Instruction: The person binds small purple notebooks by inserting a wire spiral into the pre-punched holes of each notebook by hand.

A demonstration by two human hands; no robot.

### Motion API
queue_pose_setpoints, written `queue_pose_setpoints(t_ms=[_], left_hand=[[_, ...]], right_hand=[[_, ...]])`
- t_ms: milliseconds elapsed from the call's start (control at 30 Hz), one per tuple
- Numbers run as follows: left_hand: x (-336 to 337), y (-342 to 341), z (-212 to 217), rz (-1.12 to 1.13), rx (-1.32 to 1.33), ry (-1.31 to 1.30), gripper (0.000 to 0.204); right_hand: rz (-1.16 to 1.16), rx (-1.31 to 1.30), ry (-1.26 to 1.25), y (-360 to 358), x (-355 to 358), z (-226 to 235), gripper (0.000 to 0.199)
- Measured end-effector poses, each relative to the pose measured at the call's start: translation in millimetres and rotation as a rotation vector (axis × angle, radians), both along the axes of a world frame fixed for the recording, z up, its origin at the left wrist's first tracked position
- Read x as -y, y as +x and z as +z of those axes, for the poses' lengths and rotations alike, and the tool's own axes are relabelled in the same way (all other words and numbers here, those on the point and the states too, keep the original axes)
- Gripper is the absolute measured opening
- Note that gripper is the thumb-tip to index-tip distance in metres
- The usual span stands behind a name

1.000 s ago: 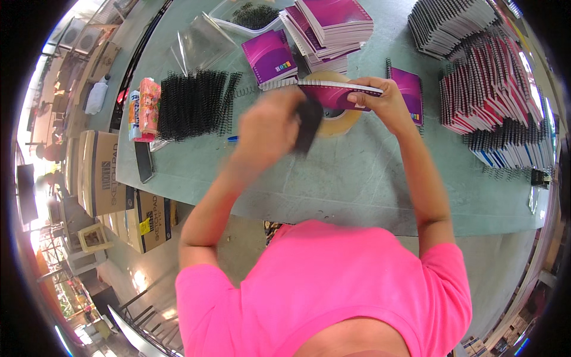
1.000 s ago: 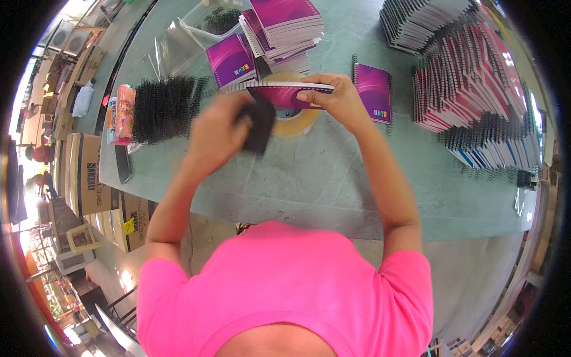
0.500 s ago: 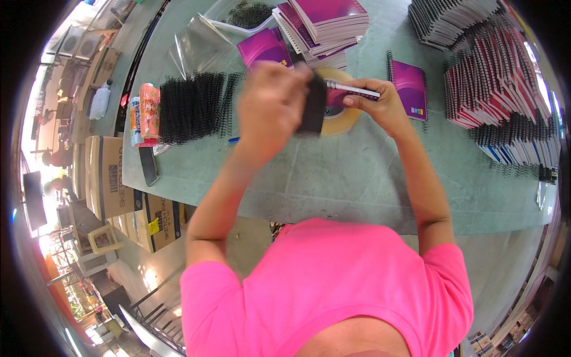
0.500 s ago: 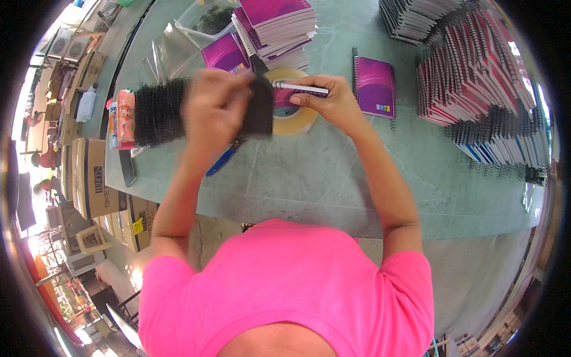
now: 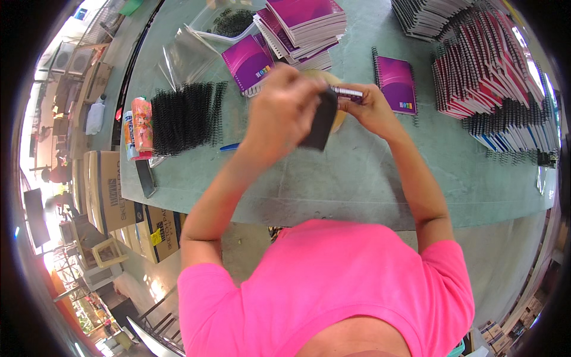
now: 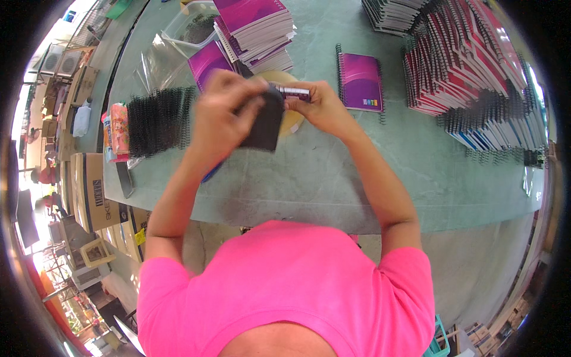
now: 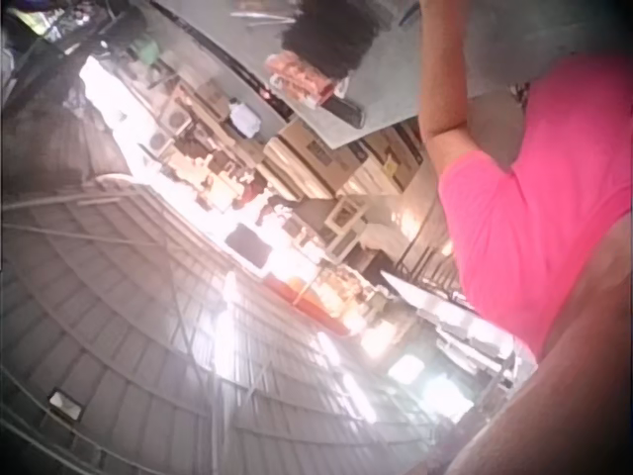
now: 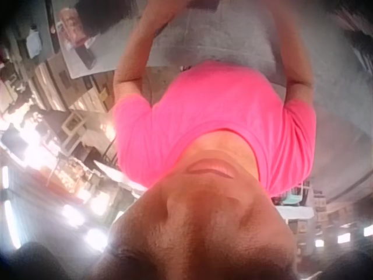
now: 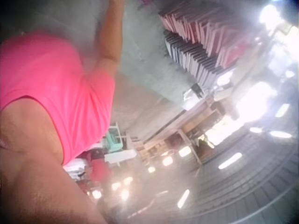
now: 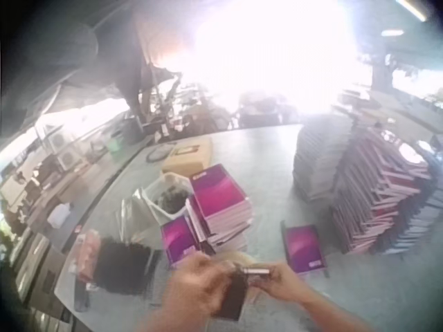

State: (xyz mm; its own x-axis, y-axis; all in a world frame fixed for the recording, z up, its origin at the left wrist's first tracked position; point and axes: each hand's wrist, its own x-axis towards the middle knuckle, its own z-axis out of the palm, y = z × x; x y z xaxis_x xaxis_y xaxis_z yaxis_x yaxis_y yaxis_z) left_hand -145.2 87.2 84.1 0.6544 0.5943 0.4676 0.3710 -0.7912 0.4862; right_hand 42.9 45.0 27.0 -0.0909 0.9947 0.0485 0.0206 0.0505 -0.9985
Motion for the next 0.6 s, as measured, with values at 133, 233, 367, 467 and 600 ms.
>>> queue_pose_setpoints(t_ms=[133,233,367,467,600], left_hand=[[-13.7,6.8,23.3,0.152,0.213,0.125,0.024],[-5.1,10.3,14.4,-0.022,-0.015,0.024,0.023],[-15.9,11.2,17.9,0.076,0.119,0.094,0.021],[7.3,11.9,-5.2,-0.014,0.085,-0.097,0.022],[48.0,-1.8,-58.0,-0.105,-0.081,-0.191,0.026]], right_hand=[[0.004,0.028,0.012,1.8,-0.9,-1.4,0.028],[-0.007,0.026,0.004,3.0,-2.1,-10.9,0.030],[0.037,-0.025,-0.074,-2.3,-0.1,-5.6,0.032],[0.021,-0.065,-0.002,0.5,2.0,-1.4,0.030],[0.068,-0.110,0.049,-6.6,-4.0,-3.6,0.032]])
